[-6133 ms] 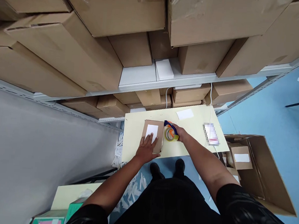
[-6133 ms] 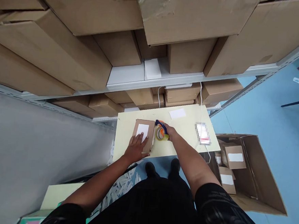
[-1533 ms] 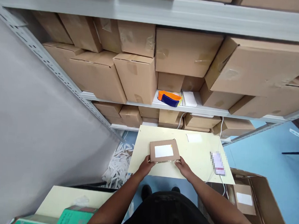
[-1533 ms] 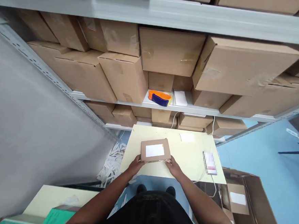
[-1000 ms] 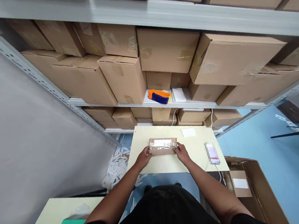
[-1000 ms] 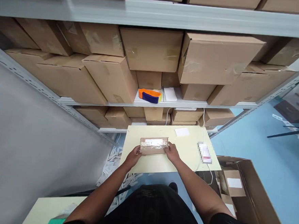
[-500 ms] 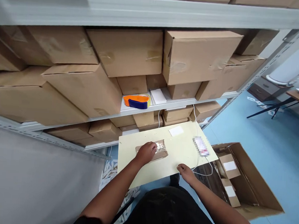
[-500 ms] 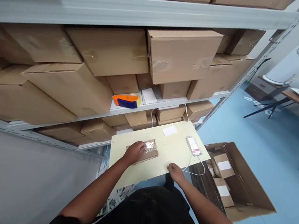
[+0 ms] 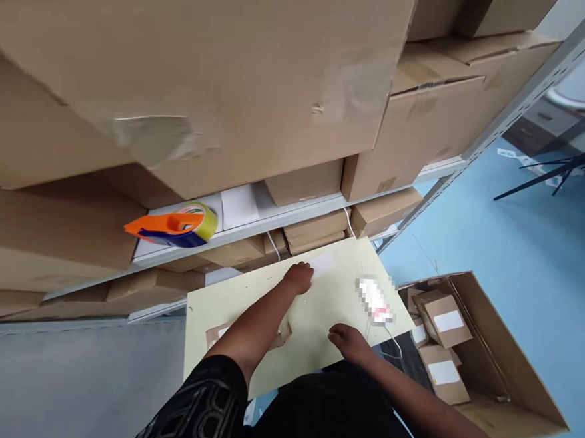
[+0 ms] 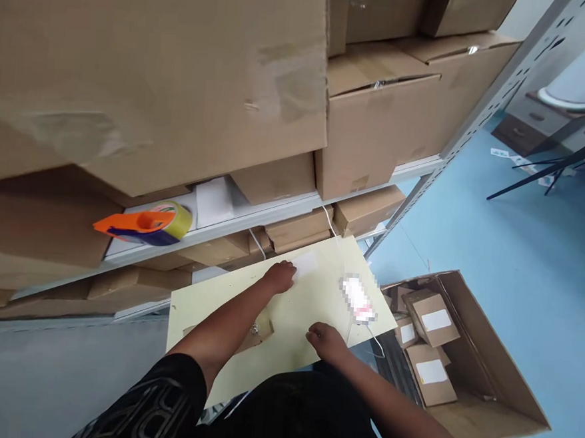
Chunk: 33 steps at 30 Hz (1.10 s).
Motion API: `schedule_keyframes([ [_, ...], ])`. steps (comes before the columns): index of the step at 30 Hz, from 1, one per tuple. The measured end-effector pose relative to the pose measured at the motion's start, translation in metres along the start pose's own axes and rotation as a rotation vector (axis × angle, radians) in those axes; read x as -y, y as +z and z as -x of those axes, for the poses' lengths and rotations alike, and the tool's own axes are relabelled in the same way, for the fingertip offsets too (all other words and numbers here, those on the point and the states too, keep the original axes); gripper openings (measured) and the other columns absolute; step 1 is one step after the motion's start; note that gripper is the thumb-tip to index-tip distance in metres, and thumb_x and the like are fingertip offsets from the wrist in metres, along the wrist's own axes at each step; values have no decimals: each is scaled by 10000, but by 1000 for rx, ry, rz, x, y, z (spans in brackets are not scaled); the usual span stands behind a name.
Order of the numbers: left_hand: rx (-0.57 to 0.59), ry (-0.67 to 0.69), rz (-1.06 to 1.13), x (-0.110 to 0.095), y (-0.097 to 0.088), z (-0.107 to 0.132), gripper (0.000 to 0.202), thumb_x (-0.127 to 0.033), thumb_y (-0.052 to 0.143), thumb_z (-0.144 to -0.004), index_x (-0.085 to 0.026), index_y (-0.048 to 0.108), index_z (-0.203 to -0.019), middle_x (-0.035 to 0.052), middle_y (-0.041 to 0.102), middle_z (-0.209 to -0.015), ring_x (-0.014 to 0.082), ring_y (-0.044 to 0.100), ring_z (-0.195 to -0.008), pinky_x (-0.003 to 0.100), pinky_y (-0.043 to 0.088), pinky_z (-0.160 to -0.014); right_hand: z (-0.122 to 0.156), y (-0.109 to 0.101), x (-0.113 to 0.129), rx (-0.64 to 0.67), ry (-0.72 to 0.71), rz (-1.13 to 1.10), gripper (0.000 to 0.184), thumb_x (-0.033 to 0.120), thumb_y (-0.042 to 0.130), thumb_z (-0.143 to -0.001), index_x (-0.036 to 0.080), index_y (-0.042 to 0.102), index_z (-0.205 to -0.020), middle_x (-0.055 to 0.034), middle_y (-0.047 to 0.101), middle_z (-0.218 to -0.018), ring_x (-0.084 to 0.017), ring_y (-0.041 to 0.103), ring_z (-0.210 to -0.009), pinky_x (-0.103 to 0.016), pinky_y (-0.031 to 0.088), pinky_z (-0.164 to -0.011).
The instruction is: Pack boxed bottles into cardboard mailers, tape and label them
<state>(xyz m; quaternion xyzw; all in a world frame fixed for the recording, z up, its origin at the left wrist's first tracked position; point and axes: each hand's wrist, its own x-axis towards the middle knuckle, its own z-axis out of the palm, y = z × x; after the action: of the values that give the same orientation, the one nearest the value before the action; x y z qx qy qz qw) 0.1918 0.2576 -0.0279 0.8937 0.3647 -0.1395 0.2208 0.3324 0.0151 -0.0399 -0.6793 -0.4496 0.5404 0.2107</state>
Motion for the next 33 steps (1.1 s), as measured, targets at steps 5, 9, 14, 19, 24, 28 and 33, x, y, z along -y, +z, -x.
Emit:
schedule_keyframes([
  [5,46,53,-20,2,15,-33,287,-104,662,-782,-190,689,-1054,154,630,-1253,322,534,-1246,444,414,-1076,-7,-25,0,29,19,-60,282,437,550,-893,225,727,-948,-54,730,-893,-216,652,-800,-298,438,-697],
  [9,85,56,-57,5,20,-41,273,-58,582,-815,-157,695,-1043,181,630,-1251,329,549,-1240,441,449,-1039,-11,-36,-2,55,43,-64,281,436,544,-892,222,720,-940,-55,727,-895,-218,654,-813,-301,436,-703],
  [14,144,30,-118,6,22,-41,271,-18,517,-841,-103,722,-995,215,678,-1167,331,630,-1142,439,502,-968,-18,-39,-5,63,66,-59,272,424,543,-896,220,720,-937,-53,721,-868,-207,641,-791,-293,427,-690],
  [19,153,40,-157,8,21,-39,277,-5,497,-869,-75,719,-1019,224,689,-1155,321,662,-1091,438,523,-924,-23,-38,-2,84,65,-33,279,405,532,-907,203,721,-943,-57,715,-853,-201,633,-775,-287,428,-684],
  [24,127,73,-164,15,16,-38,174,-112,581,-909,-115,717,-1018,169,697,-1134,290,664,-1074,396,524,-913,-26,-36,2,85,69,-41,274,392,534,-913,194,718,-960,-55,719,-870,-198,642,-791,-287,436,-698],
  [28,78,115,-156,15,3,-32,148,-230,596,-941,-151,714,-982,134,691,-1115,283,629,-1108,385,508,-941,-34,-37,4,41,60,-22,257,385,537,-923,207,719,-955,-46,722,-854,-203,660,-798,-290,452,-698],
  [33,-62,192,-189,8,-24,-23,203,-95,529,-915,-157,708,-987,132,683,-1082,277,593,-1116,425,461,-1008,-67,-45,15,-236,-88,153,311,333,563,-909,193,689,-1156,-112,707,-1082,-244,672,-907,-371,520,-818],
])
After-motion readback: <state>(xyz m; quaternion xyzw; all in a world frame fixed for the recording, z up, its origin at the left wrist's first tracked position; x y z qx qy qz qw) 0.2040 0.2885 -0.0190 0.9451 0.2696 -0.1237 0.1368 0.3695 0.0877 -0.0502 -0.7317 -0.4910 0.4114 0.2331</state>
